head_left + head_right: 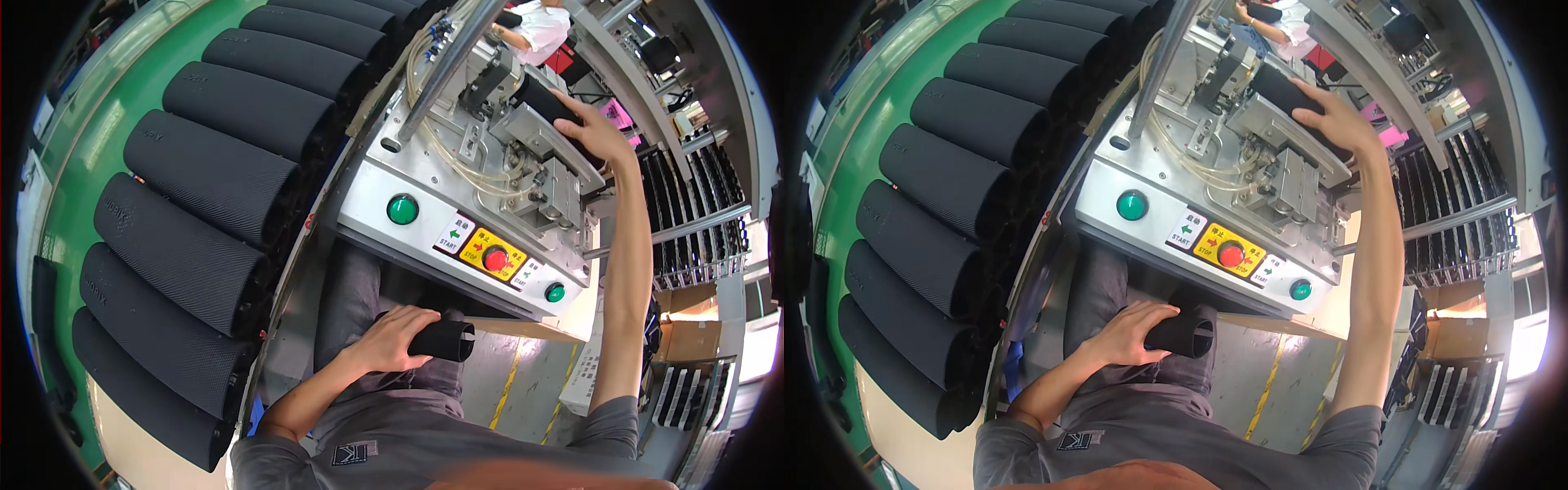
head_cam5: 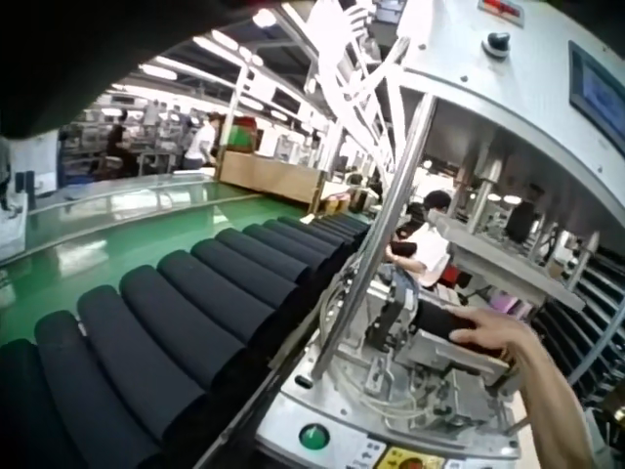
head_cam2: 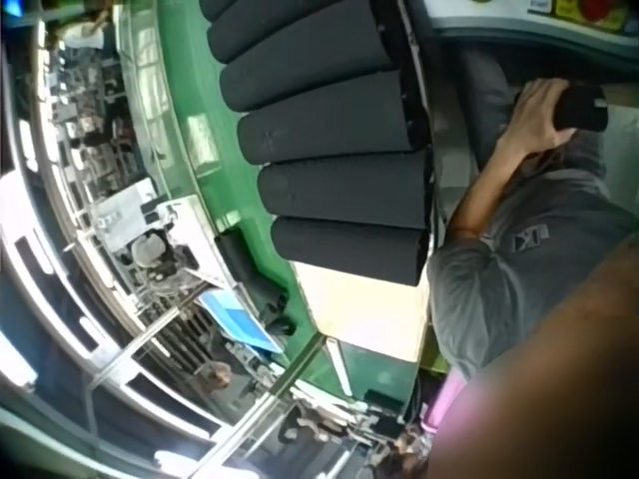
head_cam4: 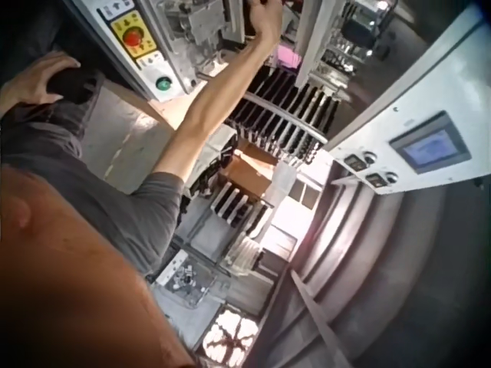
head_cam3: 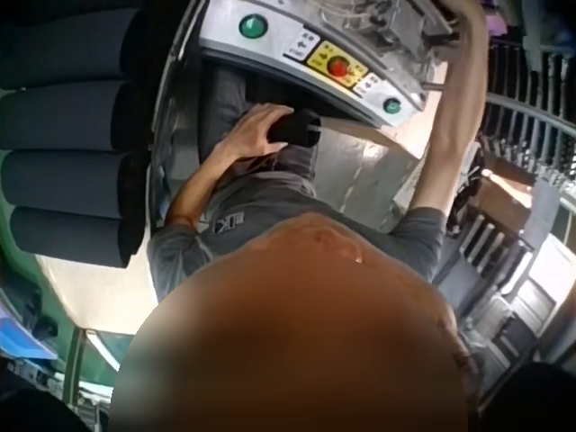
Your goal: Manually feeding foam components into a sealing machine on a production line.
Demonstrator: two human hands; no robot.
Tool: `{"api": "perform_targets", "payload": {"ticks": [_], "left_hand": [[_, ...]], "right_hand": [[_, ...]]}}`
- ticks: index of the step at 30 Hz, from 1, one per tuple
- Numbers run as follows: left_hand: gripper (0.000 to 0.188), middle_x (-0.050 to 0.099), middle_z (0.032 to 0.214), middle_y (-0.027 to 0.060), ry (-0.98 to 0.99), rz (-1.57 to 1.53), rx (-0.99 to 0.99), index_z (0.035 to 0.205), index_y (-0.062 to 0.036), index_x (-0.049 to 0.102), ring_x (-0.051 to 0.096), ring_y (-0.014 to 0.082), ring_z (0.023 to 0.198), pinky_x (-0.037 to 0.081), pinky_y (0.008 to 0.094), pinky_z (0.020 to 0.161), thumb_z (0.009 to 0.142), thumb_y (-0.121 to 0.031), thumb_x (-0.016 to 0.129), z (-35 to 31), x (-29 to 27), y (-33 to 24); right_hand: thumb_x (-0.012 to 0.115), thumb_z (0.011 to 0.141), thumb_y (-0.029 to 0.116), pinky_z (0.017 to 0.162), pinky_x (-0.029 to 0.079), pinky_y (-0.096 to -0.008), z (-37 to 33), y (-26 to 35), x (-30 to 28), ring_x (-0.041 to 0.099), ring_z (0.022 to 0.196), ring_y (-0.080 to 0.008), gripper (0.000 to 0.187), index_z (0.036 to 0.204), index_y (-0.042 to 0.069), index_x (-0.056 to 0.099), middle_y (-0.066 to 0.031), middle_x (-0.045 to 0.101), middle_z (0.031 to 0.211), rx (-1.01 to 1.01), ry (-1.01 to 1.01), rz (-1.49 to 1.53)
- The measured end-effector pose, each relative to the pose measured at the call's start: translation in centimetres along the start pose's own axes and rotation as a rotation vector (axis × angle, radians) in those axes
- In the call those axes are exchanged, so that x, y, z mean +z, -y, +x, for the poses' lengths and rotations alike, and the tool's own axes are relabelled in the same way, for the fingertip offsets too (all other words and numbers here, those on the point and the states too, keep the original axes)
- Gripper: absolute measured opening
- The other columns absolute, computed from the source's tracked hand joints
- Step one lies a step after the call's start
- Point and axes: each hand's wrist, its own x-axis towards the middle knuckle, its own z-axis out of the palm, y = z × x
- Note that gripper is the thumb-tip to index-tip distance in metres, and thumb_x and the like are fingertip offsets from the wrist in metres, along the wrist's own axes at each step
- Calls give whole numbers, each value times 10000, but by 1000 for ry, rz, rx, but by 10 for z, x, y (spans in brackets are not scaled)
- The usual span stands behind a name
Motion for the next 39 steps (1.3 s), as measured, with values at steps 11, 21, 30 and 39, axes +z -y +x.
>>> {"api": "perform_targets", "payload": {"ticks": [11, 21, 30, 39], "left_hand": [[753, 677, 1463, 130, -56, 42, 10, 1443, -17, 621, 669, 335, 1258, 506, 422, 1108, 754, -139, 902, 31, -28, -23], [763, 593, 1619, 214, -320, 391, 3, 1409, -10, 625, 651, 413, 1351, 514, 426, 1113, 711, -139, 904, 52, -72, -65], [706, 564, 1666, 184, -231, 659, -183, 1346, -20, 597, 671, 358, 1289, 493, 421, 1125, 709, -107, 890, 58, -95, -57], [669, 664, 1571, 99, -428, 674, 141, 1328, -49, 597, 646, 350, 1369, 433, 504, 1232, 719, -28, 872, 56, -79, -39]], "right_hand": [[668, 1064, 262, 1172, 472, -418, 3, 18, 12, 615, 1420, -323, 675, 1692, 121, 462, -128, 599, 1647, 50, -72, -71], [627, 1094, 348, 1126, 501, -455, -4, 13, 13, 637, 1364, -362, 635, 1660, 101, 481, -148, 606, 1626, 48, -100, -5], [649, 1062, 177, 1128, 473, -417, -193, 49, 125, 630, 1298, -298, 434, 1481, 64, 661, -134, 685, 1439, -81, -1161, 315], [586, 1036, 42, 1100, 484, -400, -241, 71, 211, 632, 1219, -301, 336, 1357, -9, 667, -176, 682, 1327, -54, -1192, 608]]}}
